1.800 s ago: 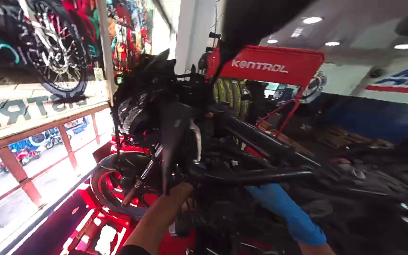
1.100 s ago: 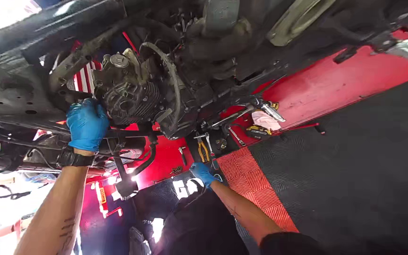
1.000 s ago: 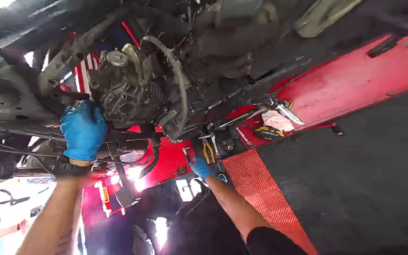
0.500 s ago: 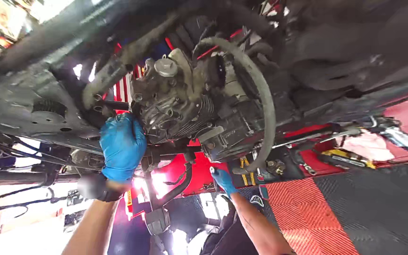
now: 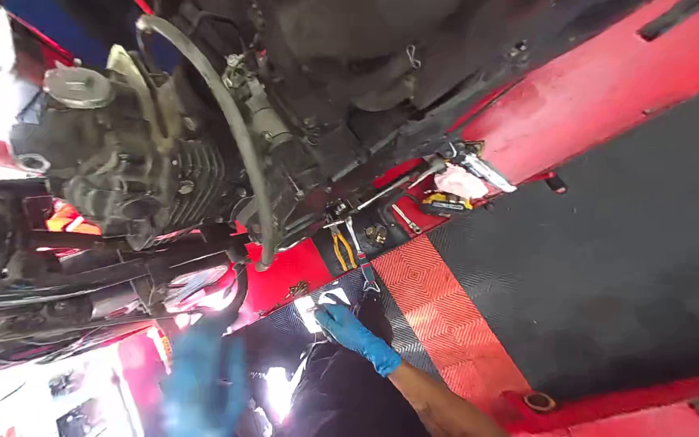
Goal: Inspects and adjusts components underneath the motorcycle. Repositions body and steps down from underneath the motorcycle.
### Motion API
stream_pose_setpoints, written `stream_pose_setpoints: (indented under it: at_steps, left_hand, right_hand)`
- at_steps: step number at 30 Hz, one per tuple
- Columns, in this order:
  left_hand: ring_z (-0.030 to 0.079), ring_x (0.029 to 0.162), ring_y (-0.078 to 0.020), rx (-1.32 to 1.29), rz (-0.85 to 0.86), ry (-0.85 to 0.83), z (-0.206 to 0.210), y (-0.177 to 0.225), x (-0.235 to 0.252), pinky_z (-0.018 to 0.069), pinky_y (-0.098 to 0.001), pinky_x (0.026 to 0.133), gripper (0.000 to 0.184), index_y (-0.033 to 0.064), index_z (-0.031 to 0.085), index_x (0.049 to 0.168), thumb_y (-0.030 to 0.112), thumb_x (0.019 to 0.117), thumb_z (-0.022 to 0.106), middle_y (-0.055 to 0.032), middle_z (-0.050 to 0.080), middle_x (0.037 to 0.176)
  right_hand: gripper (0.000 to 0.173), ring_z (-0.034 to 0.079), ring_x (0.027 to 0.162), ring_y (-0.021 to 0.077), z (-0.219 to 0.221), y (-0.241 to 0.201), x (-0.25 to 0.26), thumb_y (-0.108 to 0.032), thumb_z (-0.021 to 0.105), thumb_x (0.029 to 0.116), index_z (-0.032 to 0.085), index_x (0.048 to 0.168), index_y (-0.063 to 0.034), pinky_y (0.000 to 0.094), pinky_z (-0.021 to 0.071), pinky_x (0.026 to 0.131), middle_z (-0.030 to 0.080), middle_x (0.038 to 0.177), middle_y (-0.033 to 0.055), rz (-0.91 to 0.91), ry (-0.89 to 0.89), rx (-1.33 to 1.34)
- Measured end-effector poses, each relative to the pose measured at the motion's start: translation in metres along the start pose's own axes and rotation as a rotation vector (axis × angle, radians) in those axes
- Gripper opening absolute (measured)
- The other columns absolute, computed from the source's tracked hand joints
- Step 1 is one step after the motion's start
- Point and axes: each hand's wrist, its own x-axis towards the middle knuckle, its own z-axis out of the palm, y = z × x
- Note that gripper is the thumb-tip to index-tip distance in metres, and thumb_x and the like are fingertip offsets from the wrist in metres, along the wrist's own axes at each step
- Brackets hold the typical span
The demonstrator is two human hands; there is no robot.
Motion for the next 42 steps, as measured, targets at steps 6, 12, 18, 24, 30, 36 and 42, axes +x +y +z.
stream_pose_setpoints:
  at_steps: [6, 12, 18, 24, 30, 36, 42]
  left_hand:
    - [0.069, 0.113, -0.0374, -0.078, 0.131, -0.513, 0.164, 0.01, -0.083, 0.0557, -0.0515, 0.097, 0.036, 0.0019, 0.071, 0.122, 0.028, 0.1003, 0.059, -0.0192, 0.072, 0.117]
    - [0.072, 0.101, -0.0359, 0.06, 0.109, -0.637, 0.189, 0.006, -0.086, 0.0584, -0.0472, 0.088, 0.035, -0.0005, 0.072, 0.112, 0.029, 0.1028, 0.056, -0.0201, 0.073, 0.103]
    - [0.071, 0.104, -0.0401, -0.052, -0.15, -0.46, 0.199, -0.021, -0.108, 0.0577, -0.0563, 0.089, 0.034, 0.002, 0.074, 0.111, 0.027, 0.1015, 0.053, -0.0216, 0.073, 0.106]
    - [0.066, 0.12, -0.0413, 0.201, -0.931, -0.824, 0.149, -0.163, -0.237, 0.0506, -0.0645, 0.101, 0.039, 0.0128, 0.066, 0.136, 0.034, 0.1067, 0.052, -0.0196, 0.069, 0.128]
    - [0.065, 0.122, -0.0381, 0.088, -1.215, -0.975, 0.117, -0.19, -0.354, 0.0475, -0.0622, 0.106, 0.046, 0.0073, 0.064, 0.136, 0.039, 0.1088, 0.044, -0.0205, 0.07, 0.127]
    - [0.067, 0.119, -0.0301, -0.208, -0.841, -0.825, 0.168, -0.092, -0.23, 0.0502, -0.0555, 0.108, 0.036, 0.0117, 0.071, 0.129, 0.033, 0.1008, 0.064, -0.0136, 0.072, 0.124]
    - [0.068, 0.114, -0.0362, -0.122, -0.459, -0.561, 0.119, 0.008, -0.115, 0.052, -0.0568, 0.103, 0.04, 0.0064, 0.074, 0.12, 0.038, 0.0993, 0.062, -0.0182, 0.073, 0.116]
  right_hand:
    - [0.054, 0.059, 0.051, 0.0118, -0.011, 0.006, -0.045, -0.045, 0.032, 0.1101, 0.062, 0.093, -0.0042, 0.03, 0.054, 0.052, 0.058, 0.063, 0.0004, 0.078, -0.208, 0.201]
    - [0.056, 0.057, 0.048, 0.0124, 0.001, 0.022, -0.029, -0.051, 0.032, 0.1097, 0.06, 0.089, -0.0076, 0.029, 0.0528, 0.049, 0.057, 0.06, 0.0006, 0.199, -0.3, 0.21]
    - [0.057, 0.048, 0.043, 0.0121, 0.044, 0.018, -0.01, -0.054, 0.037, 0.1075, 0.057, 0.077, -0.0111, 0.0294, 0.0438, 0.043, 0.049, 0.055, -0.0006, 0.235, -0.197, 0.322]
    - [0.055, 0.043, 0.04, 0.0102, 0.02, 0.017, 0.038, -0.053, 0.029, 0.109, 0.053, 0.08, -0.0123, 0.0282, 0.0422, 0.039, 0.045, 0.054, -0.0027, 0.303, 0.226, 0.52]
    - [0.066, 0.067, 0.108, 0.0373, -0.007, 0.099, 0.175, -0.064, 0.049, 0.0992, 0.068, 0.113, -0.0024, 0.0608, 0.0512, 0.091, 0.07, 0.11, 0.0209, 0.364, 0.347, -0.452]
    - [0.042, 0.068, 0.1, 0.0406, -0.005, 0.034, 0.108, -0.041, 0.059, 0.0997, 0.069, 0.111, -0.0013, 0.0626, 0.0527, 0.086, 0.07, 0.105, 0.0231, 0.195, 0.189, -0.594]
    - [0.037, 0.068, 0.091, 0.0246, 0.022, -0.054, -0.022, -0.04, 0.067, 0.098, 0.073, 0.108, -0.0046, 0.0502, 0.0532, 0.087, 0.072, 0.096, 0.0124, -0.002, -0.425, -0.289]
